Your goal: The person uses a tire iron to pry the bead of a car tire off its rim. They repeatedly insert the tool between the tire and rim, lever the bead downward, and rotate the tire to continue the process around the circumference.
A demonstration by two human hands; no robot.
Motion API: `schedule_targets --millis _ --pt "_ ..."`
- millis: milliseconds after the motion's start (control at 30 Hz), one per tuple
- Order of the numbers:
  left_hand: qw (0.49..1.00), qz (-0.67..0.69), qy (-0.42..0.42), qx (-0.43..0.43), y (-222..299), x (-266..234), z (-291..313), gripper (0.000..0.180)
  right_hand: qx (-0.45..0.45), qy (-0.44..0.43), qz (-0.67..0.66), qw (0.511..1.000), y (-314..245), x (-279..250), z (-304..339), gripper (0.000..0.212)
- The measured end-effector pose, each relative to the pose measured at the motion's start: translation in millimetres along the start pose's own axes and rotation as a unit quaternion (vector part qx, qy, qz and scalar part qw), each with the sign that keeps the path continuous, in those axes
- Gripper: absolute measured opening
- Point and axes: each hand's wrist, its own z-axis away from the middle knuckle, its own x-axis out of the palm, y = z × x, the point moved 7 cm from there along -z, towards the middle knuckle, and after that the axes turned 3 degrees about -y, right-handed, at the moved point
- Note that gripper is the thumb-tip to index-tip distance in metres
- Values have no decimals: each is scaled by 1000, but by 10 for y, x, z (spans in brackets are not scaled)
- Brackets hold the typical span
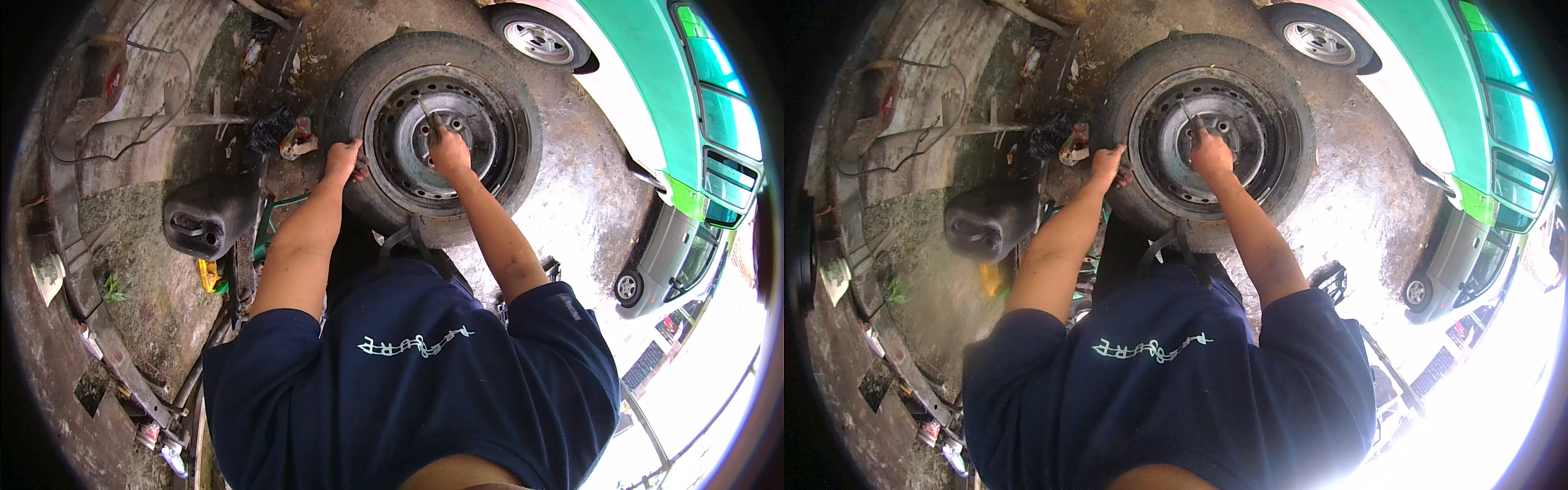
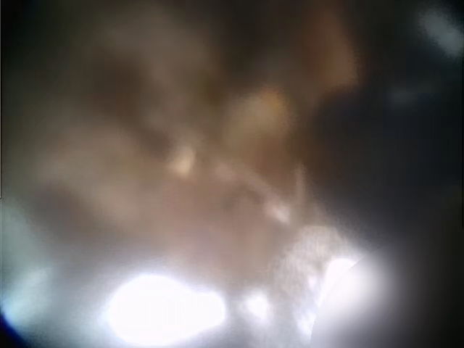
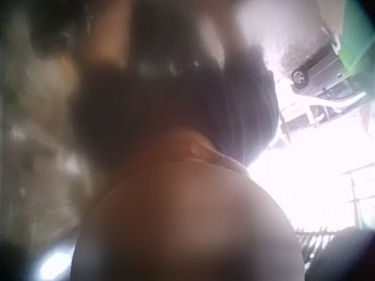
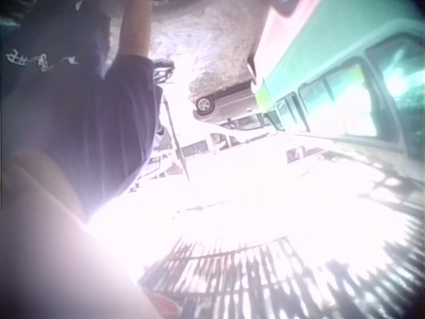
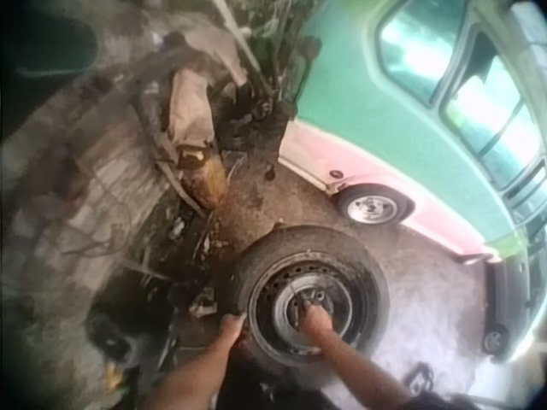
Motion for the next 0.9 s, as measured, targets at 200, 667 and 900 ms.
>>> schedule_targets --millis 200,667,900 --pt "999 35 27 18 64 -14 59 58 -45 -73 70 994 -106 24 126 32" --pt "999 29 13 -1 -11 -16 -22 58 -9 -43 121 992 -632 -456 -490 27" --pt "999 31 14 -10 57 -16 78 61 3 -95 124 988 -814 -373 -684 29"
